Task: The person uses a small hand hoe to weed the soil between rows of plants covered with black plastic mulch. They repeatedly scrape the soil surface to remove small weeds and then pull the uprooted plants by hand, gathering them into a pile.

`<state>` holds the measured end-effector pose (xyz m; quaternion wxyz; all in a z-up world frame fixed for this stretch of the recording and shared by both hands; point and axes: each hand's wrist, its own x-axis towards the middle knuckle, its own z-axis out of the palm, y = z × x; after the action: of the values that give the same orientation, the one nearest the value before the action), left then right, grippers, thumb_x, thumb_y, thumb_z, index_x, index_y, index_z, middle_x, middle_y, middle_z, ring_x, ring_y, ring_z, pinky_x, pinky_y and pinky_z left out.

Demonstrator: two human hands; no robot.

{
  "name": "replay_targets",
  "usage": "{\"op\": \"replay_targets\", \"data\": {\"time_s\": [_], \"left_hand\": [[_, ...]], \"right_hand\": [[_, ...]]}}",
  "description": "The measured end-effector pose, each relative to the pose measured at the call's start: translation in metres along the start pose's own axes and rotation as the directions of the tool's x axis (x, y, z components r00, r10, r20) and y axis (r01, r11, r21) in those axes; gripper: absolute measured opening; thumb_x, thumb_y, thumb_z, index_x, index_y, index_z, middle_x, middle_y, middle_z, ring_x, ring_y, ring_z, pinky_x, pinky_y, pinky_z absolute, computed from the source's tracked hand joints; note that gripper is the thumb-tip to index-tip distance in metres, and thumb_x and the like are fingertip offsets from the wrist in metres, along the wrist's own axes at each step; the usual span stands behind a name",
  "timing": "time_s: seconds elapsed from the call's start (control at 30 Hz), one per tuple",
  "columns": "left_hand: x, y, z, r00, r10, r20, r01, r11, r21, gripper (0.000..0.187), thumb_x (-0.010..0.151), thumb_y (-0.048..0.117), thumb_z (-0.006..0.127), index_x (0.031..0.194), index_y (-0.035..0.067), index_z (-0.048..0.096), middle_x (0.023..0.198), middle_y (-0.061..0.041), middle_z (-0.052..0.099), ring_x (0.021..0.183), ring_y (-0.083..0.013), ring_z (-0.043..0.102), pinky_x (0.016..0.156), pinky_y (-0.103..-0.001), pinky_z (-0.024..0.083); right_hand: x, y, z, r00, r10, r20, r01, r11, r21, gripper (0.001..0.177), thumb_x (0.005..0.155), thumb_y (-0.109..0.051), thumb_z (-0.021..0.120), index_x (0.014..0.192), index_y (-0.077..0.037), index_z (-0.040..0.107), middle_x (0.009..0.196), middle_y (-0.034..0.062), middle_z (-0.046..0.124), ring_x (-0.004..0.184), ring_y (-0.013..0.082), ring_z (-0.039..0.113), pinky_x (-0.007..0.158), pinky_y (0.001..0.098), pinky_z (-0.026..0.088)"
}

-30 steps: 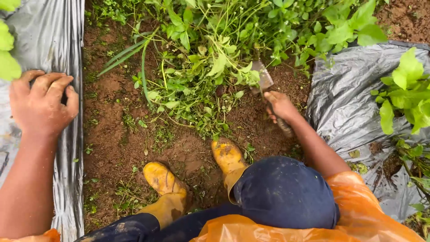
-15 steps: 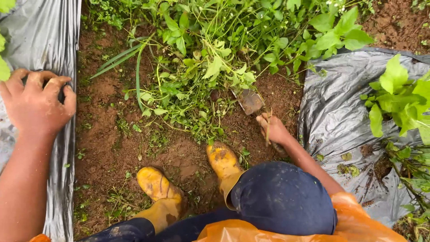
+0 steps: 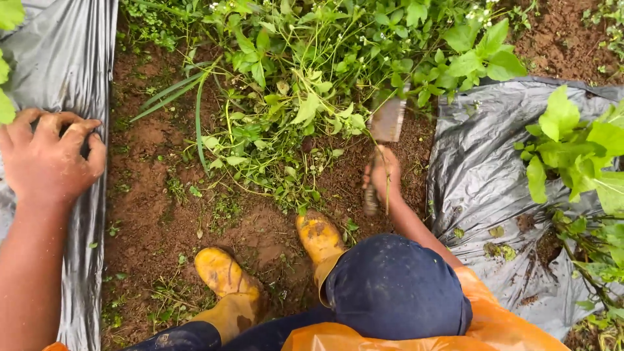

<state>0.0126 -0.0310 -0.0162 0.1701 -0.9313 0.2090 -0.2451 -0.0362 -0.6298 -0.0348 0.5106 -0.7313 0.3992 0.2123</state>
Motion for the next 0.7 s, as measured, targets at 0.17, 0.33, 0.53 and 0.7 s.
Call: {"op": "replay_targets", "data": {"time_s": [0.17, 0.33, 0.53, 0.7], "left_hand": [[0.005, 0.000, -0.006, 1.000, -0.009, -0.004, 0.009, 0.999, -0.044, 0.015, 0.100, 0.029, 0.078, 0.111, 0.037, 0.082, 0.115, 0.014, 0.071, 0.124, -0.0214, 0.068, 0.096, -0.036, 0.049], [0.002, -0.001, -0.001, 0.999, 0.005, 0.041, -0.006, 1.000, 0.030, 0.008, 0.106, 0.041, 0.078, 0.112, 0.040, 0.082, 0.118, 0.016, 0.073, 0.128, -0.0190, 0.070, 0.109, -0.026, 0.057], [0.005, 0.001, -0.003, 1.000, -0.023, 0.017, 0.023, 1.000, -0.019, 0.004, 0.106, 0.038, 0.082, 0.109, 0.039, 0.079, 0.117, 0.016, 0.074, 0.125, -0.0212, 0.073, 0.101, -0.033, 0.051], [-0.003, 0.001, 0.004, 0.999, -0.017, 0.035, 0.017, 1.000, 0.005, 0.008, 0.106, 0.041, 0.079, 0.111, 0.038, 0.084, 0.117, 0.014, 0.071, 0.129, -0.0219, 0.069, 0.107, -0.029, 0.056]], "right_hand": [[0.013, -0.003, 0.002, 0.981, -0.090, 0.169, 0.139, 0.943, -0.302, 0.037, 0.111, -0.042, 0.034, 0.095, -0.013, 0.051, 0.061, -0.0012, 0.055, 0.043, 0.0125, 0.048, 0.040, 0.0242, 0.045], [0.069, 0.043, -0.003, 0.963, -0.270, 0.017, 0.269, 0.963, 0.026, 0.038, 0.112, -0.035, 0.039, 0.086, -0.011, 0.055, 0.056, 0.0023, 0.057, 0.038, 0.0133, 0.054, 0.032, 0.0255, 0.048], [0.062, 0.029, 0.001, 0.971, -0.189, 0.147, 0.197, 0.980, -0.042, 0.033, 0.106, -0.037, 0.048, 0.083, -0.014, 0.051, 0.054, 0.0006, 0.052, 0.036, 0.0137, 0.047, 0.032, 0.0288, 0.042], [0.063, 0.010, 0.037, 0.988, -0.029, 0.154, 0.020, 0.998, 0.061, 0.024, 0.113, -0.020, 0.035, 0.105, -0.006, 0.053, 0.064, 0.0030, 0.056, 0.041, 0.0123, 0.048, 0.033, 0.0250, 0.043]]}}
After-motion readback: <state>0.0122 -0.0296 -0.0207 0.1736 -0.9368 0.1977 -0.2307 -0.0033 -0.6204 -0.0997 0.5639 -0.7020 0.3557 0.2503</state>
